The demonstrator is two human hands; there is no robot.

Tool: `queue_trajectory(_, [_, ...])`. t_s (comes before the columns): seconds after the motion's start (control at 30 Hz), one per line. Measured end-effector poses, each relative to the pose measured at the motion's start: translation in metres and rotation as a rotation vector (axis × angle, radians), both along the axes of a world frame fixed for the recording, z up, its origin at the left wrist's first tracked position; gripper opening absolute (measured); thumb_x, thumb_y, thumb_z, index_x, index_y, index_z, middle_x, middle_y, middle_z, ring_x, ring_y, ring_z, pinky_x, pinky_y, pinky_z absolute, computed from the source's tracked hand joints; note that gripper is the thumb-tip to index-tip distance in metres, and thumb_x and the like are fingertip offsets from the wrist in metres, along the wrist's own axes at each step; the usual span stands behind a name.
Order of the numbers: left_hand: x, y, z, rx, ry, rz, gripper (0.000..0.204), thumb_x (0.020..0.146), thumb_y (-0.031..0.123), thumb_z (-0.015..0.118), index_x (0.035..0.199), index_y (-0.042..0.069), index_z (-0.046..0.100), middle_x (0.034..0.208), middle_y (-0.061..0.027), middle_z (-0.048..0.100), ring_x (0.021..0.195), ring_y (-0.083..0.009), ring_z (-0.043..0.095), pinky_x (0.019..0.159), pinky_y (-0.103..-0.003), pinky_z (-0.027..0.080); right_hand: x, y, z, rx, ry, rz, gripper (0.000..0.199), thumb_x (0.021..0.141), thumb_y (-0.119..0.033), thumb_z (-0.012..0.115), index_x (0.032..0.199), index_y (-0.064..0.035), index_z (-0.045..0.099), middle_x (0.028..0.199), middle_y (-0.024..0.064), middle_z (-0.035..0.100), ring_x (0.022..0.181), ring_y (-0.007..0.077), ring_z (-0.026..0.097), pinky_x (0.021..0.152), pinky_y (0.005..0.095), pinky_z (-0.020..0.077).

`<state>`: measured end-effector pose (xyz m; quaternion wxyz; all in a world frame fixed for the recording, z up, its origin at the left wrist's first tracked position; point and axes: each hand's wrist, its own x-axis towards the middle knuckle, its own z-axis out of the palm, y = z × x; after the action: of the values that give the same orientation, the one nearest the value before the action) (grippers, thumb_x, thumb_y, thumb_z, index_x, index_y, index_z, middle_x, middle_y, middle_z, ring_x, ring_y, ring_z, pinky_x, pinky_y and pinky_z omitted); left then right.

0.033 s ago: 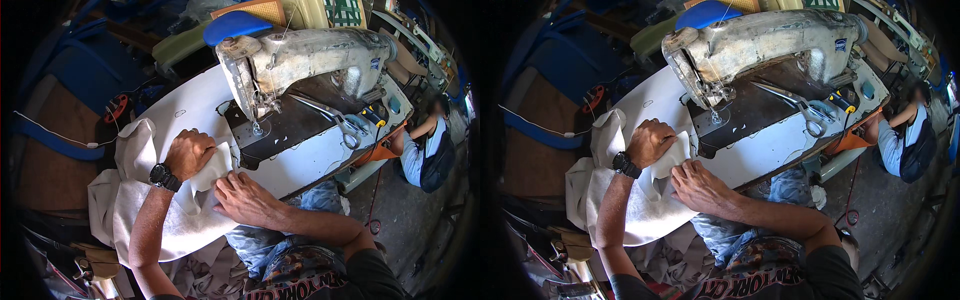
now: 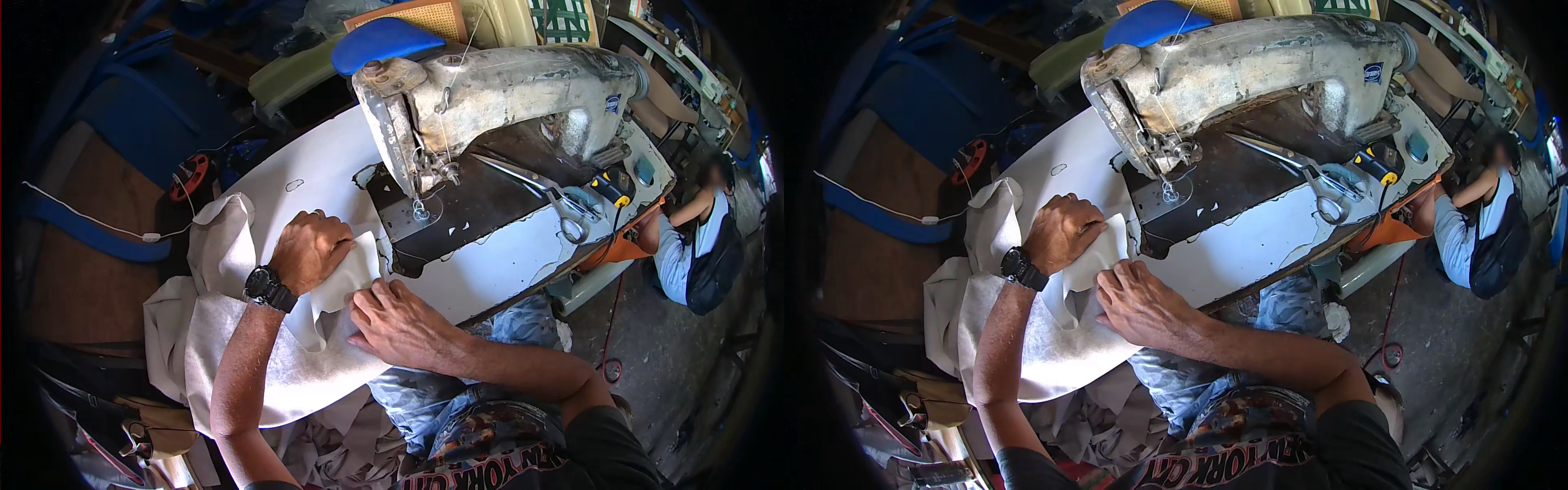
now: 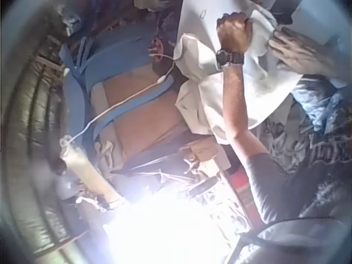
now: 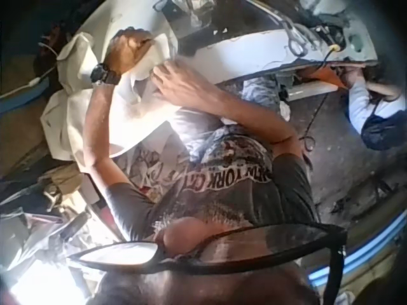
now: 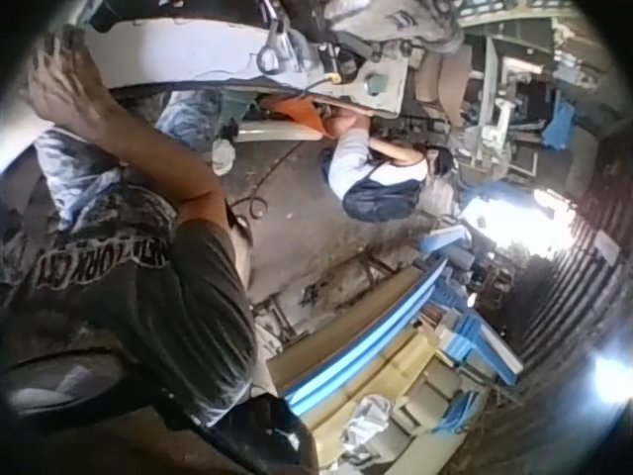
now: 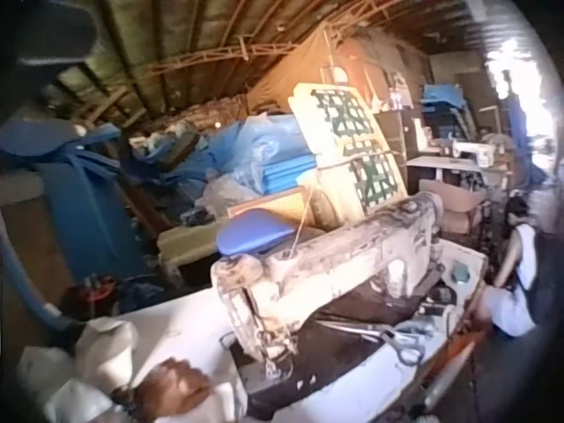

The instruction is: Sewing and trimming white fabric pieces using a sewing machine in a furniture workshop.

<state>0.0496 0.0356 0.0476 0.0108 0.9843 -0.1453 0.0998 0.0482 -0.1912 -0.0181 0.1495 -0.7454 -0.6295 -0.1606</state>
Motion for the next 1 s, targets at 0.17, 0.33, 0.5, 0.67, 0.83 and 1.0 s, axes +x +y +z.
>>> queue_trajectory(0.17, [0.001, -0.003, -0.005, -0.125, 0.027, 0.041, 0.008, 0.087, 0.012, 0.077, 0.093, 0.008, 0.074, 0.088, -0.0073, 0.073, 0.085, -0.0279, 0.068, 0.086, -0.042, 0.054, 0.003, 0.000, -0.003, 0.093, -0.004, 0.014, 0.055, 0.100, -0.051, 0.060, 0.111, 0.0023, 0.069, 0.111, 0.0117, 0.055, 0.106, 0.0265, 0.051, 0.091, 0.0439, 0.0477])
queue_trajectory(0.33, [-0.001, -0.004, -0.009, -0.173, -0.041, -0.050, 0.014, 0.083, 0.004, 0.077, 0.095, 0.013, 0.077, 0.092, -0.0039, 0.071, 0.084, -0.0249, 0.068, 0.084, -0.039, 0.055, 0.002, -0.001, -0.001, 0.092, -0.005, 0.006, 0.055, 0.100, -0.051, 0.060, 0.110, 0.0023, 0.070, 0.111, 0.0116, 0.055, 0.105, 0.0269, 0.051, 0.092, 0.0440, 0.0471])
queue_trajectory(0.5, [-0.002, -0.019, 0.001, -0.018, -0.094, -0.186, 0.018, 0.084, 0.003, 0.073, 0.094, 0.014, 0.081, 0.094, -0.0016, 0.067, 0.099, -0.0219, 0.065, 0.093, -0.039, 0.052, 0.003, -0.002, -0.002, 0.077, 0.008, 0.002, 0.054, 0.100, -0.050, 0.060, 0.110, 0.0019, 0.070, 0.109, 0.0115, 0.055, 0.105, 0.0270, 0.051, 0.092, 0.0442, 0.0469])
queue_trajectory(0.67, [-0.013, -0.050, 0.021, 0.254, -0.013, -0.142, 0.012, 0.087, 0.007, 0.065, 0.085, 0.004, 0.076, 0.096, -0.0067, 0.065, 0.102, -0.0236, 0.062, 0.095, -0.039, 0.050, -0.003, -0.009, -0.004, 0.062, 0.031, -0.003, 0.052, 0.104, -0.050, 0.056, 0.113, -0.0008, 0.067, 0.111, 0.0127, 0.054, 0.108, 0.0296, 0.054, 0.094, 0.0468, 0.0471])
queue_trajectory(0.83, [-0.022, -0.038, 0.008, -0.021, 0.317, 0.007, 0.031, 0.095, 0.009, 0.065, 0.125, 0.000, 0.067, 0.112, -0.0135, 0.062, 0.106, -0.0310, 0.063, 0.091, -0.040, 0.054, 0.004, -0.035, -0.006, 0.108, 0.226, 0.085, 0.058, 0.104, -0.051, 0.055, 0.130, 0.0004, 0.060, 0.127, 0.0167, 0.057, 0.126, 0.0346, 0.054, 0.107, 0.0492, 0.0442])
queue_trajectory(1.0, [-0.040, -0.038, -0.006, -0.109, 0.126, 0.006, 0.037, 0.091, 0.005, 0.069, 0.128, 0.000, 0.067, 0.116, -0.0143, 0.061, 0.107, -0.0309, 0.064, 0.095, -0.042, 0.055, 0.018, -0.063, -0.012, 0.133, 0.463, 0.213, 0.056, 0.095, -0.028, 0.073, 0.140, 0.0007, 0.057, 0.136, 0.0207, 0.059, 0.134, 0.0344, 0.052, 0.115, 0.0484, 0.0415])
